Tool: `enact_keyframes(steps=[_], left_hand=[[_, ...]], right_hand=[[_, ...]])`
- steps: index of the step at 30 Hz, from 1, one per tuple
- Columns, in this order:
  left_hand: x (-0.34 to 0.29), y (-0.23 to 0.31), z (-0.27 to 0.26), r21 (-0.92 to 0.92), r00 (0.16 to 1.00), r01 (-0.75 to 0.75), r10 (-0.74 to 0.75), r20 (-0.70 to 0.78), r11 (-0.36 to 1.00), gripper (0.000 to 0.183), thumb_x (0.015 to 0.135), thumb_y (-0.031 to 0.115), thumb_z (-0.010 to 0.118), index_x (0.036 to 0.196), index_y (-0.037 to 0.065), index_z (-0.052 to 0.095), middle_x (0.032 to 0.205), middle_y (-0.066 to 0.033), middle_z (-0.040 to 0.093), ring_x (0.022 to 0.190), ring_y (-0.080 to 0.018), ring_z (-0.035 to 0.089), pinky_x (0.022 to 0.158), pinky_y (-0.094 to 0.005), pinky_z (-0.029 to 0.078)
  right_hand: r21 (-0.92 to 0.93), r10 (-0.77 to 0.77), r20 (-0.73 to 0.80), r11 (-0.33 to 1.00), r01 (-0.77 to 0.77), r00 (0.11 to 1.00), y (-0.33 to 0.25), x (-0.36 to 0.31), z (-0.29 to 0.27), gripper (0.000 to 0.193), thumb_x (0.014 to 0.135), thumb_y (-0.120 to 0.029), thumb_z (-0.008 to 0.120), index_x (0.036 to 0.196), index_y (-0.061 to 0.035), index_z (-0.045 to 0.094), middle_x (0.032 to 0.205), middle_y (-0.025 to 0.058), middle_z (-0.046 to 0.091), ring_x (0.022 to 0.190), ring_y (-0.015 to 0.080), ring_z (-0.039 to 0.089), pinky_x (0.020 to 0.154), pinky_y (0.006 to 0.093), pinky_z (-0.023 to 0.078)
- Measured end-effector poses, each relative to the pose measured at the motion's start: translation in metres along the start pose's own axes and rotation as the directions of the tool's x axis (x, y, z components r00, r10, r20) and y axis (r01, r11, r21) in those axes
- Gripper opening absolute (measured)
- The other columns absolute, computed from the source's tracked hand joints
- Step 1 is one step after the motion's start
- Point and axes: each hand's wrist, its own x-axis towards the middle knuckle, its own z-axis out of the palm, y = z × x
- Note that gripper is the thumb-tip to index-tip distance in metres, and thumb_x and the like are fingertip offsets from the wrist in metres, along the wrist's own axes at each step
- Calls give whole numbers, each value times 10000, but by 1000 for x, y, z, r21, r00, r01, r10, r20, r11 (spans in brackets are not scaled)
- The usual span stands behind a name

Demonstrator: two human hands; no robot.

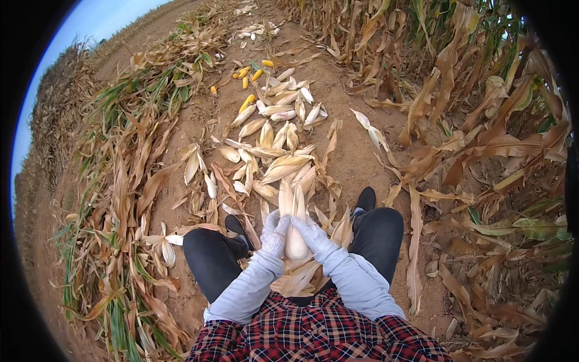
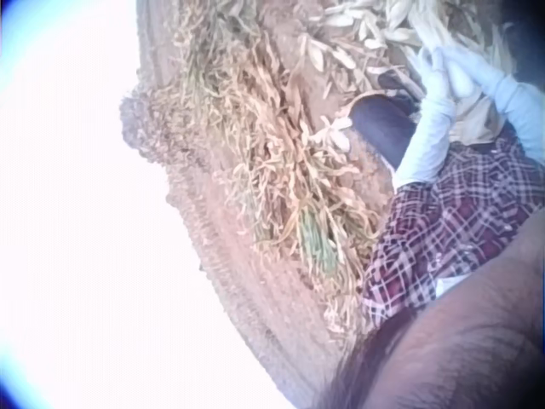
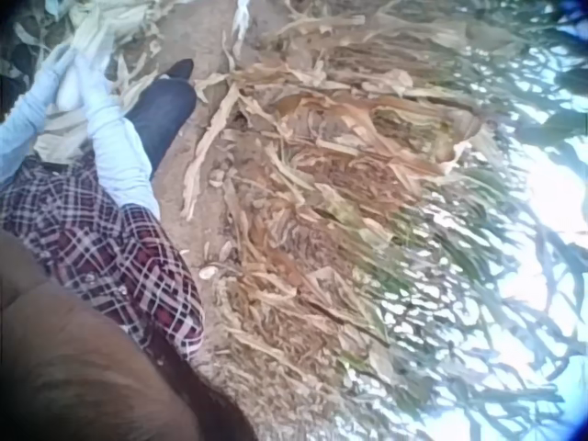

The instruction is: The person sits on the ground in a cornfield and shucks corn cobs by hand, removing the husks and silk. The person places the shucked corn cobs on the ground and discards the husks nearby.

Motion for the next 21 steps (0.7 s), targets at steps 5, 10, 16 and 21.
enact_keyframes(steps=[5,10,16,21], left_hand=[[-1,0,17,-158,999,-6,0,-39,987,450,1017,182,710,1383,-36,563,1271,-149,673,1094,-213,667,957,-355,563],[2,0,20,6,986,-167,167,-6,986,425,991,183,739,1329,-28,592,1232,-139,687,1077,-202,669,948,-352,562],[-2,10,26,156,974,-225,215,78,962,330,988,184,739,1244,-3,650,1081,-106,728,968,-166,680,881,-339,567],[-2,11,22,192,954,-299,288,84,935,238,992,165,719,1169,8,688,1029,-101,740,924,-165,678,855,-337,561]], right_hand=[[-93,-229,-71,971,222,971,43,8,-18,506,1109,-311,553,1505,1,515,1386,132,638,1213,197,637,1045,323,522],[386,-37,-127,919,84,991,-23,-6,15,477,1144,-345,440,1458,2,534,1318,121,640,1108,204,671,964,333,572],[546,72,-88,838,-13,994,-47,-22,18,525,1129,-435,428,1438,-24,535,1298,130,640,1163,215,662,987,348,566],[610,84,-59,792,-31,995,-37,-18,13,575,1101,-500,475,1480,-70,531,1277,99,663,1125,209,670,956,345,570]])
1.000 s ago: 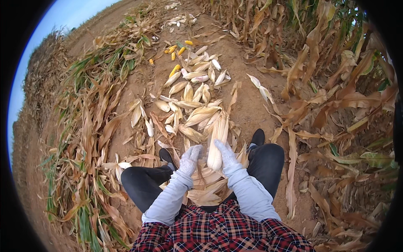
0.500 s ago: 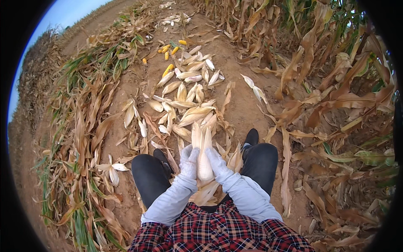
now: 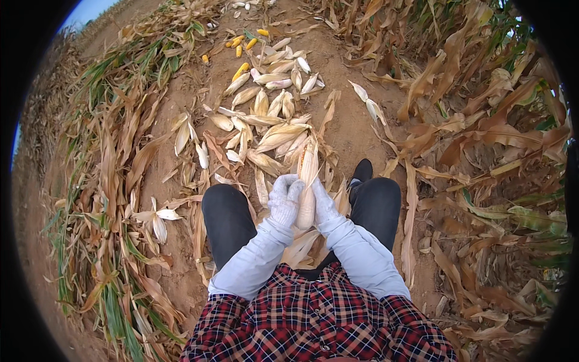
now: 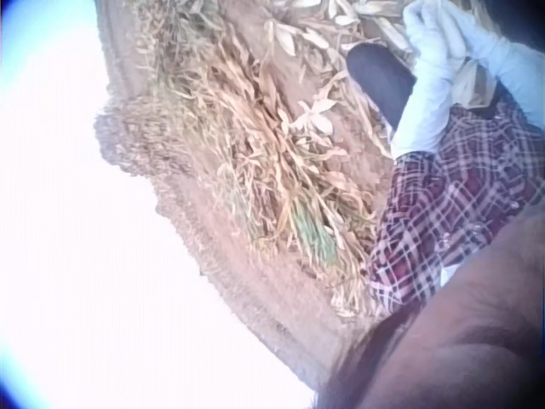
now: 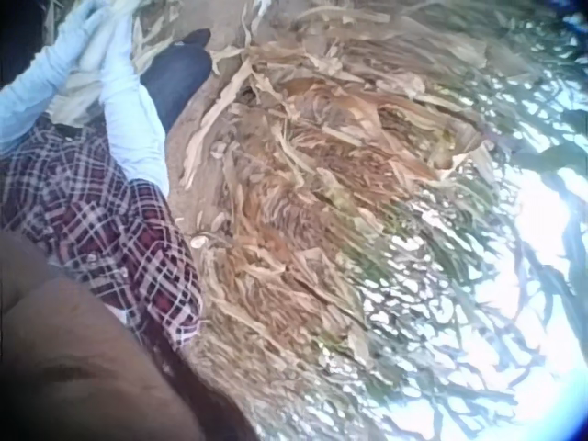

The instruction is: The person sits on the ground in a cornfield and shucks corn cobs by hand, removing the husks and silk. The person places the shucked corn cobs on the ground and discards the husks nearby.

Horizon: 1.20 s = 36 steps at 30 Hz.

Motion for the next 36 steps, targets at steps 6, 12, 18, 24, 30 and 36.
enact_keyframes(steps=[6,12,18,24,30,36], left_hand=[[14,-7,-7,-14,999,-6,6,-49,1000,173,976,123,715,1108,15,692,1007,-97,743,914,-172,673,861,-339,554],[8,28,-7,-199,968,249,-236,87,948,337,976,246,749,1233,32,705,1088,-76,745,905,-139,662,773,-318,566],[5,35,-8,-36,981,167,-162,108,985,316,982,293,745,1181,48,738,970,-80,759,816,-121,676,719,-319,572],[5,40,-8,77,978,177,-184,97,981,293,1003,278,720,1187,50,731,964,-89,750,857,-141,679,786,-322,570],[15,43,-9,-227,995,94,-86,46,969,392,1005,254,721,1304,4,682,1165,-99,732,1059,-169,662,966,-318,527],[15,46,-31,-450,991,125,-135,9,884,299,1026,226,693,1225,4,707,1091,-69,734,991,-164,667,894,-320,540]], right_hand=[[43,52,-11,998,-52,999,-7,-2,5,639,1086,-606,458,1494,-123,548,1263,89,673,1099,199,671,932,353,579],[-2,122,-6,992,-122,992,-17,-21,8,703,1072,-671,408,1472,-112,557,1231,113,685,963,239,711,848,385,636],[-54,143,-13,988,-143,990,-16,-21,-10,731,1046,-694,456,1421,-81,592,1188,129,695,985,236,715,841,367,635],[-82,90,-63,992,-95,994,-18,-27,-9,728,1053,-667,471,1450,-68,581,1221,133,698,998,232,714,847,361,631],[-183,99,69,979,-85,993,-12,-34,-5,693,1065,-635,472,1509,-106,522,1262,161,692,1034,304,723,847,458,653],[-245,207,95,953,-179,974,-10,-46,1,683,1056,-633,496,1487,-104,513,1181,176,691,967,341,726,813,492,658]])
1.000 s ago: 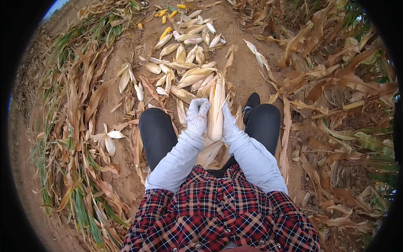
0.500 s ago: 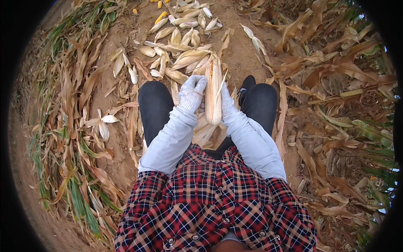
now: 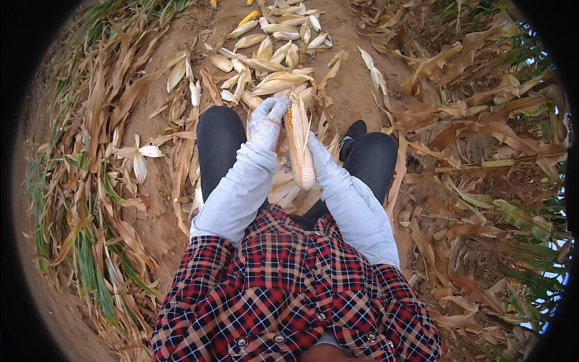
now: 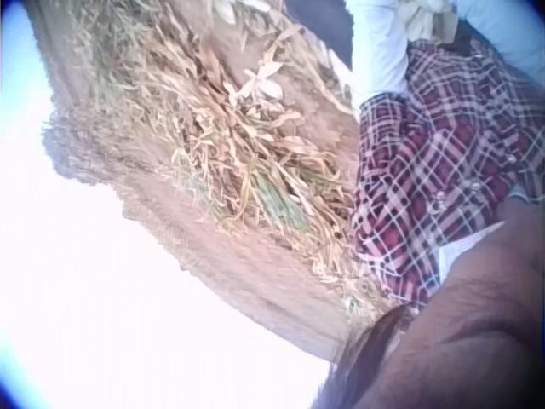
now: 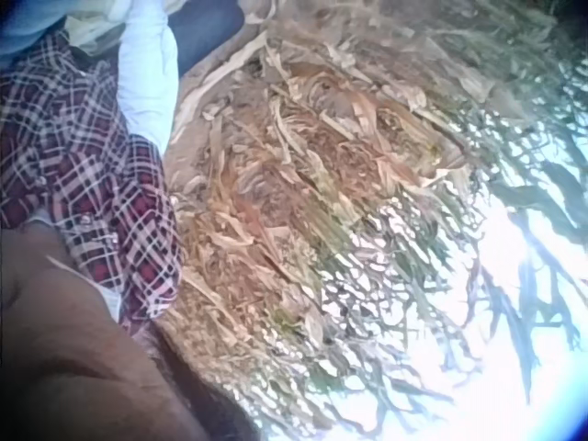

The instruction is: The person sits on the ground in a cornfield and shucks corn cobs by hand, removing the husks and silk. The person places the shucked corn cobs on the ground and discards the husks nearby.

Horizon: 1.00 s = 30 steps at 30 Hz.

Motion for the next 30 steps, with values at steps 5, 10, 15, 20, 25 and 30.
enact_keyframes(steps=[5,10,15,20,25,30], left_hand=[[17,-17,-22,465,995,-59,89,-43,883,232,1038,239,679,1135,33,723,976,-40,733,871,-155,660,794,-321,548],[15,-22,-28,264,997,-11,30,-67,964,246,1035,264,682,1130,42,726,972,-23,716,873,-156,643,792,-320,537],[4,5,-18,175,1000,-10,14,-21,985,235,1023,261,689,1103,46,735,1013,-22,713,920,-150,631,842,-315,515],[9,6,-29,233,1000,21,-15,-27,972,221,1023,239,675,1098,40,734,1020,-37,721,934,-139,633,862,-301,507],[19,-18,-33,447,987,-92,141,-77,890,214,1052,215,624,1109,34,724,1021,-43,727,943,-148,652,859,-306,515],[19,-21,-38,-29,994,-3,0,-107,1000,193,1076,196,591,1056,40,703,967,-39,705,874,-164,648,863,-314,529]], right_hand=[[-6,59,-11,998,-59,998,4,6,-2,680,1056,-643,483,1444,-88,546,1093,186,710,897,331,735,754,493,663],[-4,73,-35,997,-73,997,7,10,2,703,1050,-663,472,1415,-70,567,1011,185,723,824,320,739,723,484,663],[-82,23,-64,996,-29,998,10,5,7,674,1048,-630,519,1424,-72,555,1029,184,719,825,313,740,702,456,657],[-113,42,-5,993,-42,999,9,1,5,672,1036,-617,557,1428,-71,547,1036,186,716,814,305,738,692,432,649],[-40,107,-50,993,-109,993,12,8,-1,703,1031,-673,506,1390,-75,588,993,177,728,798,297,738,693,438,646],[226,48,-4,973,-46,999,-3,6,15,732,1031,-728,430,1315,-87,638,979,137,724,802,279,722,676,403,626]])
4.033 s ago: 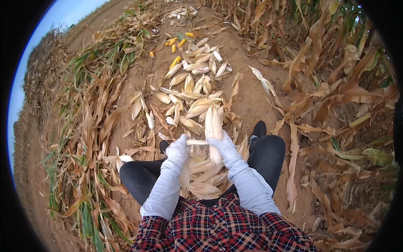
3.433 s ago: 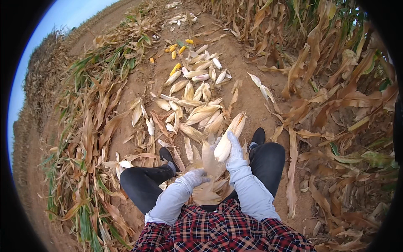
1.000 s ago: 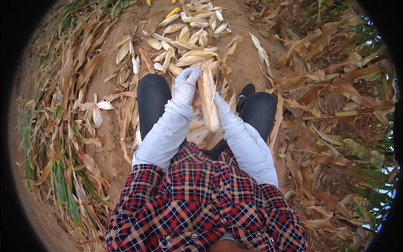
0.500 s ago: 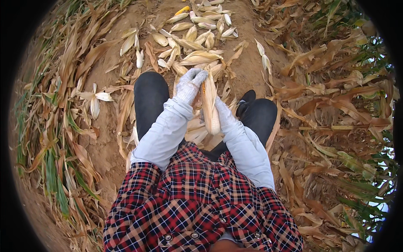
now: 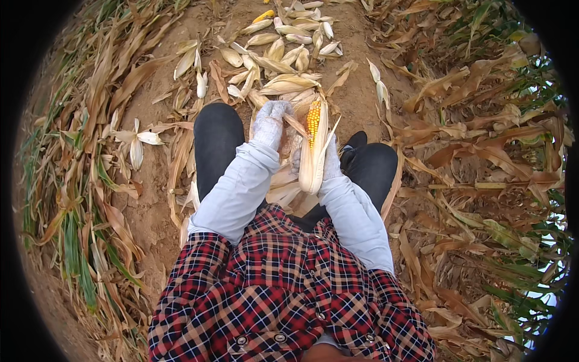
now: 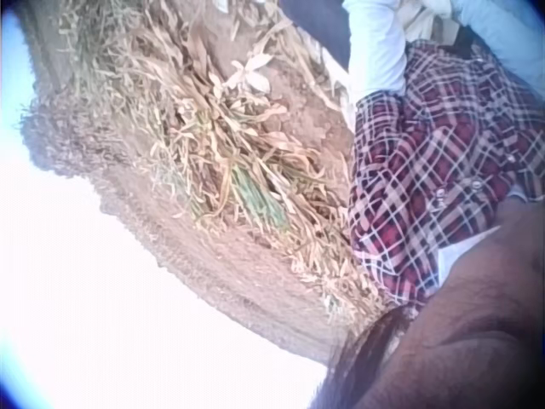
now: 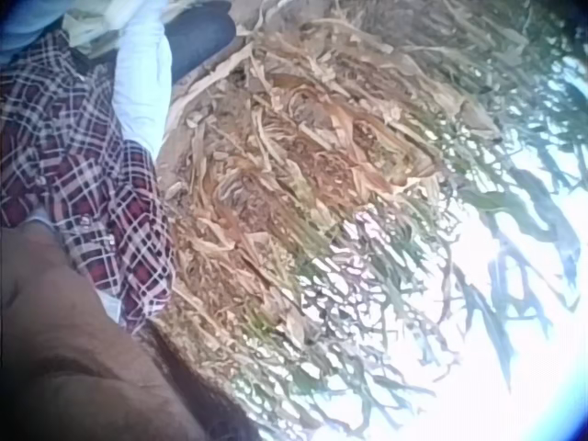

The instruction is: The person sits on the ground in a cornfield and shucks corn cobs by hand, removing the husks and silk. The person places the shucked corn cobs on the ground and discards the husks nearby.

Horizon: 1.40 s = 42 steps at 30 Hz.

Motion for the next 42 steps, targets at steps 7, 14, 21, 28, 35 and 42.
enact_keyframes(steps=[7,14,21,28,35,42], left_hand=[[1,28,-11,-397,974,197,-133,183,896,198,1081,239,601,1097,51,660,750,19,580,628,-115,559,581,-340,578],[14,56,-45,-140,997,51,-57,-44,989,226,1090,283,588,1063,72,665,691,48,519,523,-68,429,441,-242,386],[3,23,-51,995,982,-90,-171,81,-45,522,975,404,701,1395,125,566,1253,-156,683,1223,-361,664,1034,-481,515],[-15,-20,-25,714,887,-176,-205,413,678,638,958,529,692,1426,105,606,1353,-171,676,1235,-358,659,1062,-438,502],[-34,-36,-4,529,920,-16,-195,341,848,880,795,465,875,1476,28,528,1324,-201,676,1206,-293,666,1048,-381,513],[-43,-26,6,446,870,-84,-153,469,891,790,878,428,806,1503,32,530,1342,-185,659,1247,-296,628,1079,-399,490]], right_hand=[[152,-345,-160,917,369,925,-10,7,12,703,1026,-728,453,1398,-145,580,1191,68,670,1002,242,666,873,388,592],[235,-465,-386,786,572,797,-34,29,-45,619,907,-772,620,1115,-189,610,943,95,680,826,331,683,818,611,586],[133,-333,-316,912,389,888,-24,30,-57,756,957,-705,624,1479,-170,510,1281,88,624,1151,310,639,974,544,577],[68,-245,-76,966,251,966,-11,18,-6,839,1018,-697,514,1607,-119,360,1497,174,531,1331,352,561,1129,517,486],[-243,-263,-94,941,234,960,-13,15,-11,701,1107,-568,403,1565,-40,447,1495,178,573,1320,304,593,1129,451,477],[29,-256,-58,966,258,965,-6,25,-11,729,1074,-647,419,1545,-92,463,1477,160,577,1319,336,591,1144,496,485]])
